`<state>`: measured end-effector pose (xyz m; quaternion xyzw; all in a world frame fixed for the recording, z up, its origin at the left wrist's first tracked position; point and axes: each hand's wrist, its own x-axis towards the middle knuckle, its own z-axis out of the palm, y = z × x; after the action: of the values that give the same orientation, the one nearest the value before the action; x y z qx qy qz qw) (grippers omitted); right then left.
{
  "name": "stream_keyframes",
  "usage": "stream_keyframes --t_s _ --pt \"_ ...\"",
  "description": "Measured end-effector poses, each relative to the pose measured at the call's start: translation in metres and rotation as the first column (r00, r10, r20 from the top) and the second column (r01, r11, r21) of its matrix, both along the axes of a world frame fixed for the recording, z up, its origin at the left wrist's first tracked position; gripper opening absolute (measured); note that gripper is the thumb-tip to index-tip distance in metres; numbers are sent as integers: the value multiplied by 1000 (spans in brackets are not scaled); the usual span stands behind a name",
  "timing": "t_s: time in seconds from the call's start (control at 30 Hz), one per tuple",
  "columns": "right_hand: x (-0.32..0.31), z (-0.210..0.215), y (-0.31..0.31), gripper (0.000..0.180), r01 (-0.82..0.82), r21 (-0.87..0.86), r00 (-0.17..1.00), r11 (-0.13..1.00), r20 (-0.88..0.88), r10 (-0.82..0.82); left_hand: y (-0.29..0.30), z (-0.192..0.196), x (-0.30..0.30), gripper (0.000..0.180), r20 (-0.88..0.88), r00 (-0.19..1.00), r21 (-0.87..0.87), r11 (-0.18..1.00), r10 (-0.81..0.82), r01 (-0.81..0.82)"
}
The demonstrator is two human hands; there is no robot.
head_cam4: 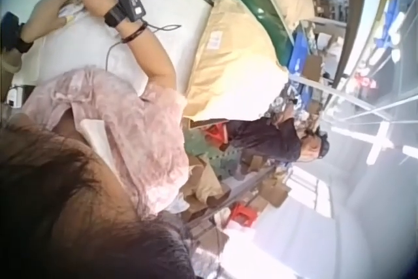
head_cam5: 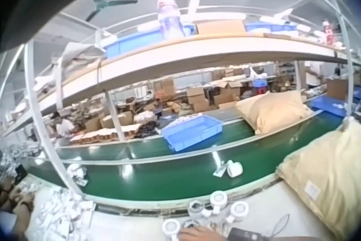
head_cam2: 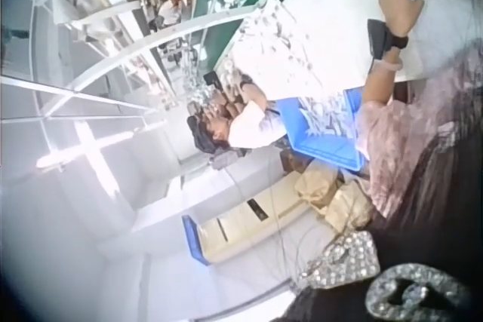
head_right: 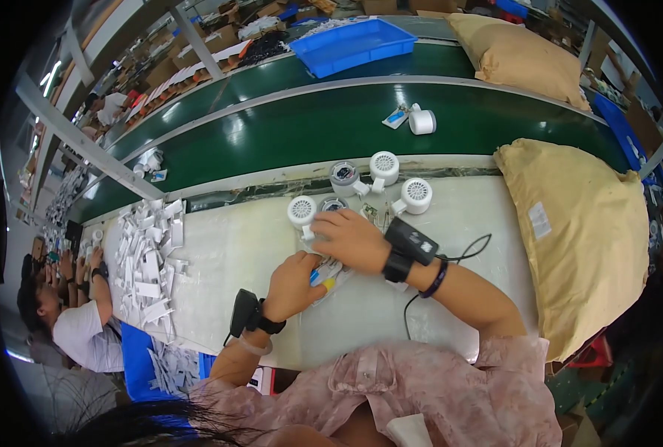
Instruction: Assembling small electronic components into plastic housings on a factory production line.
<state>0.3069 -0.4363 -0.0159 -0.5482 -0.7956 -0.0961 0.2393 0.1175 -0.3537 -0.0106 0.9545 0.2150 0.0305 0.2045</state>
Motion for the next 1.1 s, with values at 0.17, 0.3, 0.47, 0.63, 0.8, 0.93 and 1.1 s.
stream_keyframes --t_s 0.17,0.3,0.47,0.63,0.8,0.93,1.1 --pt "-7 -4 21 21 -69 -46 982 997 174 76 9 -3 -18 39 24 996 -107 991 83 -79" --pt "-11 -1 30 11 -144 -113 988 983 -70 137 9 24 -27 36 -52 989 -172 974 137 -144" --pt "-23 24 22 11 -264 -14 841 965 -494 223 21 47 -43 37 309 935 -317 945 176 -73" --pt "-31 49 -15 14 -355 -213 515 910 -857 0 14 77 -29 42 521 833 -484 868 185 110" --pt "-22 49 -45 17 -385 -192 135 903 -979 -151 7 61 -1 45 569 778 -670 698 265 252" --pt "-6 47 -54 19 -110 -173 481 979 -871 -100 9 44 25 22 624 767 -546 786 152 289" --pt "5 48 -60 20 23 -172 611 985 -777 -150 -7 29 36 31 521 777 -799 522 354 298"
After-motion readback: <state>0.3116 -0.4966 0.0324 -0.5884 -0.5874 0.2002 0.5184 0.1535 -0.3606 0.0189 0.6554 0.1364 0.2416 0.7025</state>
